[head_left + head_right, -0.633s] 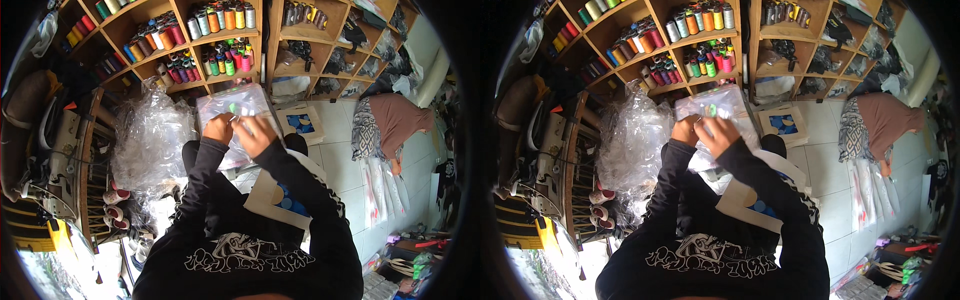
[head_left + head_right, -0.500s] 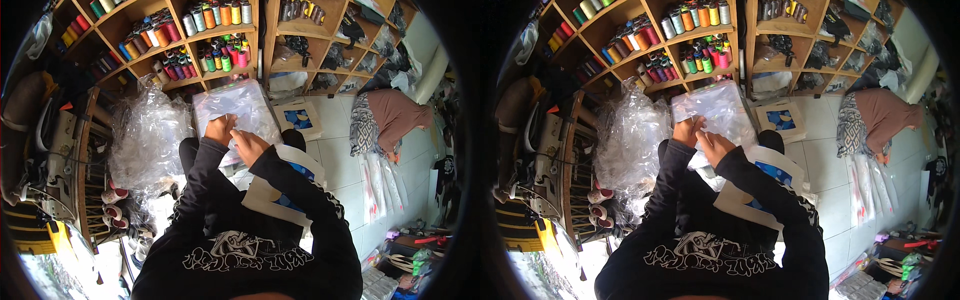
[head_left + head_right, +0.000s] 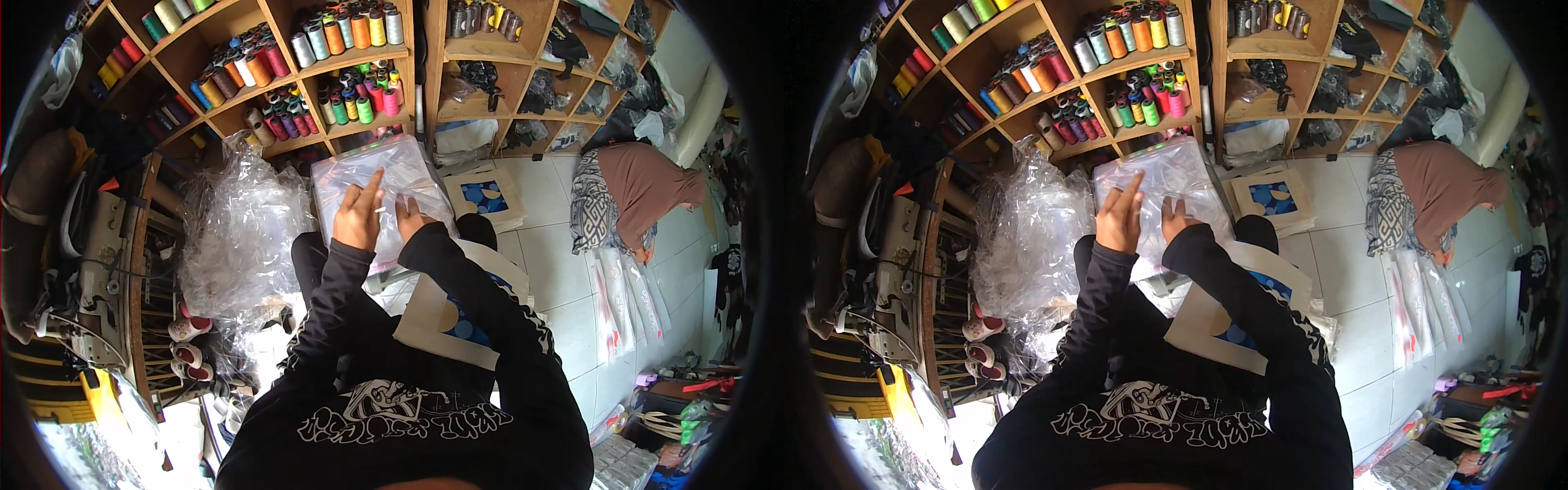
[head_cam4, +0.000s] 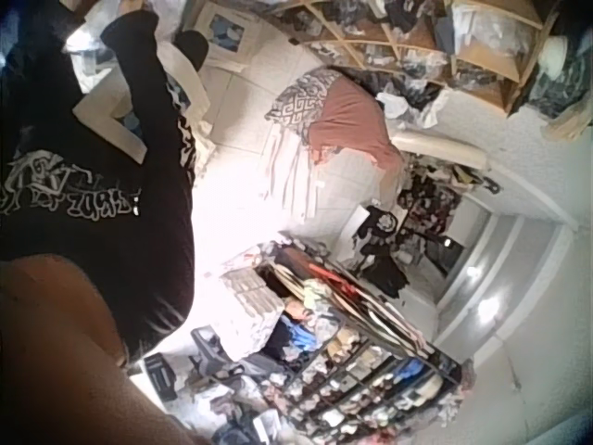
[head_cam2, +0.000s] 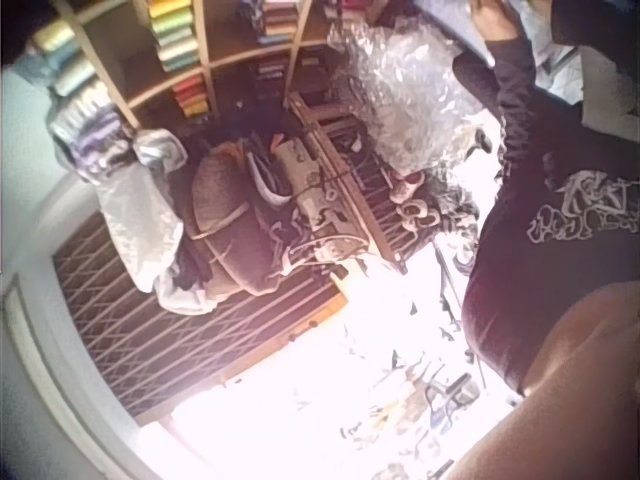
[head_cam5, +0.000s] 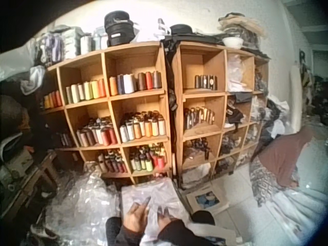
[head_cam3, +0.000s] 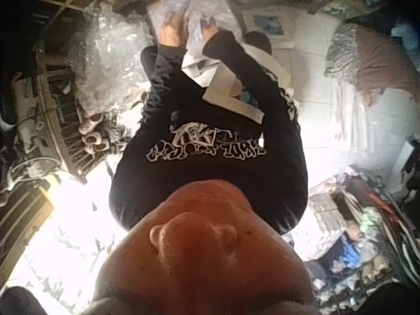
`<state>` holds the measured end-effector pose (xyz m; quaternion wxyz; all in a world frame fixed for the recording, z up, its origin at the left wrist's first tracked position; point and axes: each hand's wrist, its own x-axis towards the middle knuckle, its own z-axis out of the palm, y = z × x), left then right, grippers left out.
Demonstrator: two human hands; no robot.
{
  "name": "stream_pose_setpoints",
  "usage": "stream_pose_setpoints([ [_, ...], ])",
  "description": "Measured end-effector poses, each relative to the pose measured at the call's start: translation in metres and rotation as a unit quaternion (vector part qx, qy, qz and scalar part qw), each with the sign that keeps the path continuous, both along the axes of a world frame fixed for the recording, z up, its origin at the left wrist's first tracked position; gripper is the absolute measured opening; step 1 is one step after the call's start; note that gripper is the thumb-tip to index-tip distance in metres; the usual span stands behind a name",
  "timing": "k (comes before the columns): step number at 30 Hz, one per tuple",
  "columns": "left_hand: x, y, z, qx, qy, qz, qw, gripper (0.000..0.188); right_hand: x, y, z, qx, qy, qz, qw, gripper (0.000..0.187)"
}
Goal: The person folds canvas tote bags by hand, inserts them into clear plastic sleeves, and stacks the packaged bags.
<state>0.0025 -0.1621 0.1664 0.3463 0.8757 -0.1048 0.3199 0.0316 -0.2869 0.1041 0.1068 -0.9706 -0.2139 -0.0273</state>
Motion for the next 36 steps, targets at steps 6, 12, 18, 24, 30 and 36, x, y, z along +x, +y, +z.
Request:
stream_pose_setpoints([
  [6,-0.012,-0.011,-0.004,-0.002,-0.002,-0.113,0.994,0.038,0.023,-0.004,-0.015,0.327,-0.151,0.186,0.914,0.037],
  [12,-0.03,-0.023,0.003,0.121,-0.056,-0.236,0.962,0.045,0.031,-0.002,0.009,0.376,-0.213,0.319,0.843,0.054],
  [18,-0.054,-0.036,-0.004,0.134,-0.018,-0.219,0.966,0.045,0.035,0.01,0.026,0.356,-0.216,0.128,0.9,0.066],
  [24,-0.07,-0.022,-0.01,0.063,-0.009,-0.127,0.99,0.095,0.027,0.003,0.048,0.211,-0.239,-0.033,0.947,0.094],
  [30,-0.073,0.005,-0.045,-0.228,0.147,-0.061,0.961,0.151,0.033,0.004,0.045,0.248,-0.13,-0.046,0.959,0.087],
  [36,-0.058,-0.022,-0.051,-0.177,0.141,-0.195,0.954,0.149,0.055,0.011,0.018,0.536,-0.112,-0.036,0.836,0.093],
])
